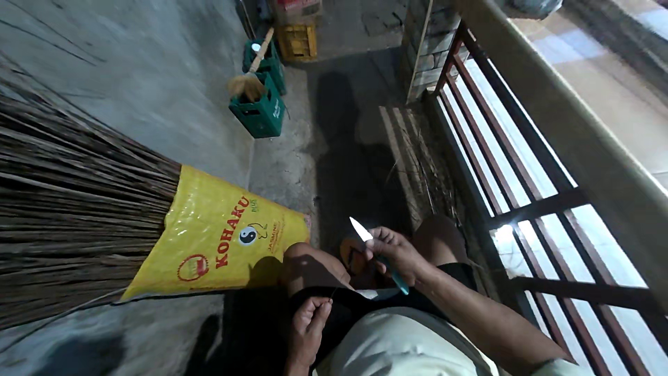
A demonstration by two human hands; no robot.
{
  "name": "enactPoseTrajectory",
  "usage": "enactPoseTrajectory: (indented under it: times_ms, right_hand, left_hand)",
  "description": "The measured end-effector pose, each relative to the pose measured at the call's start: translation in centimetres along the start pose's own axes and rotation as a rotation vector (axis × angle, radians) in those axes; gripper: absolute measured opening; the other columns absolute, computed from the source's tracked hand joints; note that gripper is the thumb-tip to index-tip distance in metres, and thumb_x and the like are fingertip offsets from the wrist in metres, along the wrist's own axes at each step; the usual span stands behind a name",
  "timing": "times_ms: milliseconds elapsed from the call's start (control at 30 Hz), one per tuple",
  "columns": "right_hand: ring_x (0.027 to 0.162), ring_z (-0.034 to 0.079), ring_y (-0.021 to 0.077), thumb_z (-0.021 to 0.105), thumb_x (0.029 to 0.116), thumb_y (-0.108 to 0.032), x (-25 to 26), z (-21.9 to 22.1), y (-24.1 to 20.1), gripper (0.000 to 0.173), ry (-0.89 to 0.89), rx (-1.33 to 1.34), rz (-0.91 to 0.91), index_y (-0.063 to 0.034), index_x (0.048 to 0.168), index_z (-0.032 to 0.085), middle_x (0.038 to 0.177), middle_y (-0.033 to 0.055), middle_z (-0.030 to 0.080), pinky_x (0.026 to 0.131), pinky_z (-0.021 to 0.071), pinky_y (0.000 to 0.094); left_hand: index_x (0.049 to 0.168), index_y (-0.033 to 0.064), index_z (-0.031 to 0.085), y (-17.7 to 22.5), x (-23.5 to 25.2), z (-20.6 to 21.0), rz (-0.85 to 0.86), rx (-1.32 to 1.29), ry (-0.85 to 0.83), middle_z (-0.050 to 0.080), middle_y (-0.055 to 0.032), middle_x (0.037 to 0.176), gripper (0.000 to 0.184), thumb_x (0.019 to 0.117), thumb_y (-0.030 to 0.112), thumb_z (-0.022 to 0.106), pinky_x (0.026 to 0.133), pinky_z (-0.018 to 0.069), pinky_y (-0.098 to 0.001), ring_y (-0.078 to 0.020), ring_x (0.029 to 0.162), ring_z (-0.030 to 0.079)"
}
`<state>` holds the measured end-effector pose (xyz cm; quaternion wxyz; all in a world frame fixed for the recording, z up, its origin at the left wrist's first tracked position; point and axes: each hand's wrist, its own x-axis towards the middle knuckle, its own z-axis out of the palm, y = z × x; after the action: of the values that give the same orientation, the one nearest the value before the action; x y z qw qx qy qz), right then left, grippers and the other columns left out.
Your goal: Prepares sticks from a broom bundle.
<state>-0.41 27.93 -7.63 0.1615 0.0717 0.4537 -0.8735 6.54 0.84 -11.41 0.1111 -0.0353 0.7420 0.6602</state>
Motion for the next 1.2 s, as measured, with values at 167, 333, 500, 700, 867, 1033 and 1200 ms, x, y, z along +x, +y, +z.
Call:
enactPoseTrajectory:
  times_ms: [167,333,500,700,867,1033,1200]
  right_hand:
    - [0.048,0.055,0.006,0.049,0.1052,-0.007,0.7,-1.7,-2.6,0.011,0.023,0.012,0.029,-0.0054,0.114,0.054,0.077,0.0046,0.067,0.043,0.0456,0.0181]
    - [0.05,0.057,0.0066,0.049,0.1056,-0.006,0.7,-1.0,-2.1,0.011,0.065,-0.003,-0.007,-0.0031,0.114,0.055,0.078,0.0052,0.068,0.045,0.0472,0.0187]
    - [0.047,0.052,0.005,0.045,0.1079,-0.008,1.3,-2.6,-4.2,0.012,0.233,0.015,-0.06,-0.0044,0.115,0.055,0.074,0.0038,0.063,0.042,0.0458,0.0172]
    - [0.048,0.054,0.0058,0.046,0.1071,-0.007,1.4,-2.4,-4.0,0.016,0.191,-0.022,-0.034,-0.0034,0.12,0.056,0.078,0.007,0.067,0.043,0.0447,0.0172]
    - [0.05,0.056,0.0094,0.044,0.11,-0.012,2.7,-3.2,-2.8,0.019,0.5,0.102,-0.071,-0.0009,0.124,0.051,0.082,0.0101,0.067,0.043,0.047,0.0202]
    - [0.05,0.056,0.0096,0.044,0.1099,-0.013,1.8,-4.2,-0.2,0.015,0.567,0.164,-0.035,-0.0013,0.118,0.048,0.085,0.0087,0.066,0.043,0.0481,0.0215]
    - [0.052,0.06,0.0127,0.046,0.1093,-0.012,1.0,-3.8,3.0,0.016,0.575,0.205,-0.096,-0.0006,0.122,0.046,0.084,0.0094,0.065,0.045,0.0524,0.025]
  left_hand:
    - [0.096,0.009,0.071,-1.1,-0.7,-1.5,-0.055,0.035,0.007,0.06,0.0101,0.072,0.01,0.0957,0.012,0.061,0.049,0.0379,-0.0133,0.0044,0.054,0.045]
    - [0.097,0.0086,0.071,-1.4,-0.6,-1.8,-0.09,0.038,0.012,0.061,0.0097,0.072,0.011,0.0951,0.013,0.061,0.048,0.0374,-0.0135,0.004,0.053,0.045]
    - [0.098,0.009,0.07,-2.2,-1.5,-3.9,-0.147,0.052,-0.005,0.054,0.0114,0.065,0.011,0.096,0.011,0.059,0.046,0.0354,-0.0135,0.0043,0.049,0.041]
    - [0.1,0.0078,0.069,-3.0,-1.6,-4.9,-0.182,0.027,0.029,0.052,0.0101,0.063,0.012,0.0969,0.012,0.059,0.046,0.0354,-0.0142,0.0029,0.049,0.041]
    - [0.1,0.008,0.069,-3.0,-0.9,-3.2,-0.169,-0.031,0.022,0.051,0.0102,0.061,0.013,0.097,0.012,0.058,0.045,0.0349,-0.0139,0.0028,0.048,0.041]
    - [0.102,0.0064,0.069,-3.0,-0.2,-2.4,-0.194,-0.036,0.037,0.049,0.0095,0.061,0.014,0.0972,0.013,0.058,0.044,0.034,-0.014,0.0023,0.047,0.04]
    - [0.103,0.0051,0.068,-2.7,0.2,-1.9,-0.222,-0.044,0.075,0.049,0.0077,0.061,0.015,0.0993,0.012,0.055,0.043,0.0328,-0.0137,0.0014,0.047,0.039]
